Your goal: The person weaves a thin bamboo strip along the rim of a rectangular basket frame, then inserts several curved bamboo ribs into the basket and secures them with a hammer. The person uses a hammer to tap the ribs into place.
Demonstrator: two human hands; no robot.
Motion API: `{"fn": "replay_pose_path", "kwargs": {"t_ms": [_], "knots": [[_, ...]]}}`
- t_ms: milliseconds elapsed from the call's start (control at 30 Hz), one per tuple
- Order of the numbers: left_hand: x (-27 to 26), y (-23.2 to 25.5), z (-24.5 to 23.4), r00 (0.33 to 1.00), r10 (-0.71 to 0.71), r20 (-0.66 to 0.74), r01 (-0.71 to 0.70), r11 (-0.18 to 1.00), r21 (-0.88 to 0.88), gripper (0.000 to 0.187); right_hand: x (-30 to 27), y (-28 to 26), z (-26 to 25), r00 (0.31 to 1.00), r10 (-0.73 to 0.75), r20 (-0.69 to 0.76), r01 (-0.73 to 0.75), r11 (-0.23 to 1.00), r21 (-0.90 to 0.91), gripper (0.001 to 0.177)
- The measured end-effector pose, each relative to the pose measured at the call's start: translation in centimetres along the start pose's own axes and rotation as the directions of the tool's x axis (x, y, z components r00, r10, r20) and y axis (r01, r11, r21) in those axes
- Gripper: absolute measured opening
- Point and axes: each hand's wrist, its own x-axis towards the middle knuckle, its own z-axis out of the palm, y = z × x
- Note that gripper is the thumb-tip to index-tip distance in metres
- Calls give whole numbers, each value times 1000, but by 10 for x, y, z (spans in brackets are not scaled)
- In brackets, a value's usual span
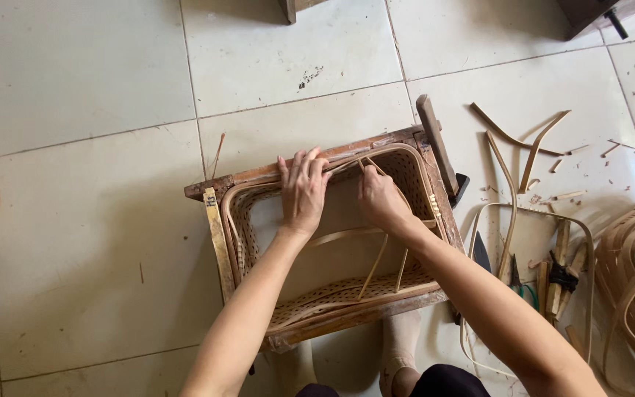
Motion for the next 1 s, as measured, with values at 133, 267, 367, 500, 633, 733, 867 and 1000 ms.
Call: {"fn": "replay_pose_path", "kwargs": {"t_ms": [133, 267, 367, 500, 633, 733, 867, 1000], "knots": [[1, 4, 0, 999, -31, -22, 31, 1000, -6, 20, 2, 2, -3, 997, 25, 71, -19, 996, -82, 20], [5, 13, -12, 995, -98, 8, 98, 994, -42, 14, 7, 0, 0, 989, 42, 145, -31, 997, -77, 17], [9, 15, -17, 994, -113, 2, 113, 992, -47, 12, 10, -1, 7, 990, -72, 122, 81, 994, -78, 11], [13, 15, -18, 995, -99, -16, 98, 995, -35, 12, 12, -8, 8, 984, -67, 165, 87, 989, -120, 9], [7, 11, -12, 994, -107, -17, 107, 994, -33, 11, 13, -13, 11, 978, -27, 208, 61, 985, -160, 11], [7, 7, -2, 995, -94, -45, 93, 995, -19, 11, 13, -9, 16, 985, -109, 138, 133, 974, -185, 9], [4, -3, 3, 998, -28, -48, 25, 997, -77, 13, 6, -20, 12, 982, 12, 189, 53, 941, -334, 11], [-4, -31, -24, 1000, -16, -5, 16, 996, -91, 19, 13, -45, -10, 963, -264, 60, 243, 747, -619, 39]]}}
